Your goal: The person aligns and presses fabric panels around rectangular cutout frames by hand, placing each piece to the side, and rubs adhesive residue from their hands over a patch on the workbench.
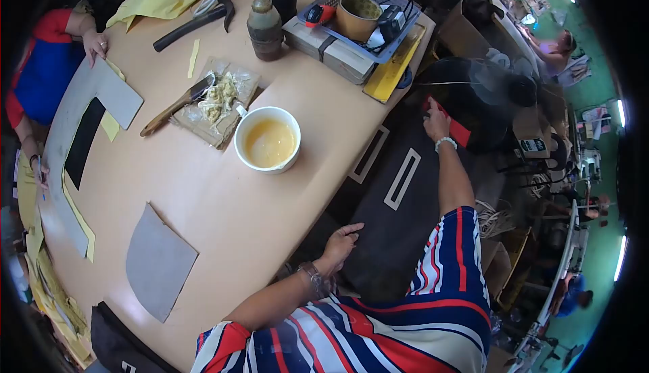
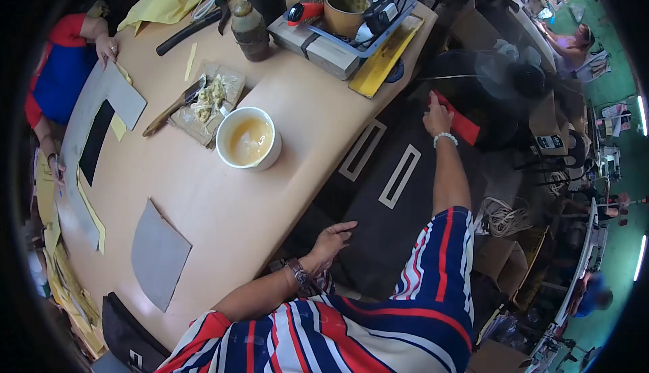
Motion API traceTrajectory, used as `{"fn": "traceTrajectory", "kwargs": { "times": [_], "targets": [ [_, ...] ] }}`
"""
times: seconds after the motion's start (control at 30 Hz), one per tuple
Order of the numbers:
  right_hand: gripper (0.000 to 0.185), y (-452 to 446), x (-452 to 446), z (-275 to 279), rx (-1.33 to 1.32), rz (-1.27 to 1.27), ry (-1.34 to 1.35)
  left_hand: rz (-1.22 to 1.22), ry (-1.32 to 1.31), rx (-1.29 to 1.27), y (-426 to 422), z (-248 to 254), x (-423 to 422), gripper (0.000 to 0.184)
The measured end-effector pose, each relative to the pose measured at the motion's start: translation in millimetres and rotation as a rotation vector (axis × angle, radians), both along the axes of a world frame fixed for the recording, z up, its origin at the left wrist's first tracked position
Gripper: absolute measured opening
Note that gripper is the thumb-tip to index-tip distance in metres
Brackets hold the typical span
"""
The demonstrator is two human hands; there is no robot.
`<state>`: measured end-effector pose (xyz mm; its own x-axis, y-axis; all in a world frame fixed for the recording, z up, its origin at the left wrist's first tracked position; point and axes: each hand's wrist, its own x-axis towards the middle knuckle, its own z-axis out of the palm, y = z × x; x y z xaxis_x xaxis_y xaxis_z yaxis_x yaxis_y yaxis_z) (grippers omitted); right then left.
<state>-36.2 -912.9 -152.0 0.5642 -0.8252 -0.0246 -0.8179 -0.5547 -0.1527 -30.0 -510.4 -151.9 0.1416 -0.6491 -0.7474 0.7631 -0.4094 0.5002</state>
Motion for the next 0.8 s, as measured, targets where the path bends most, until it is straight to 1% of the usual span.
{"fn": "traceTrajectory", "kwargs": {
  "times": [0.13,0.23,0.3,0.4,0.5,0.53,0.6,0.63,0.67,0.7,0.73,0.8],
  "targets": [
    [0.064,2,5,-11,-0.044,0.007,0.043,0.022,0.054,-0.011,-2,2,1,0.031],
    [0.064,4,6,-17,-0.063,0.0,0.044,0.026,0.027,-0.04,-1,-3,2,0.033],
    [0.064,8,4,-20,-0.045,0.009,0.016,0.009,-0.006,-0.001,-1,-3,4,0.034],
    [0.064,21,-1,-19,-0.178,-0.098,-0.171,0.028,-0.034,0.021,1,-4,4,0.039],
    [0.064,25,-9,-10,-0.24,-0.227,-0.366,0.028,-0.05,0.072,2,-8,5,0.045],
    [0.062,27,-15,-5,-0.261,-0.202,-0.423,0.023,-0.057,0.095,2,-9,5,0.048],
    [0.062,37,-22,5,-0.331,-0.131,-0.569,0.088,-0.218,0.058,3,-24,-4,0.052],
    [0.061,49,-22,18,-0.362,-0.093,-0.645,0.122,-0.3,0.043,3,-15,-3,0.054],
    [0.06,63,-22,31,-0.366,-0.089,-0.67,0.019,-0.276,0.035,2,-6,-2,0.055],
    [0.06,85,-23,56,-0.41,-0.052,-0.714,-0.078,-0.253,0.03,-1,32,12,0.057],
    [0.059,114,-10,78,-0.425,0.019,-0.778,-0.131,-0.238,0.042,7,54,22,0.059],
    [0.053,153,6,106,-0.512,0.124,-0.884,-0.073,-0.799,-0.289,11,31,8,0.057]
  ]
}}
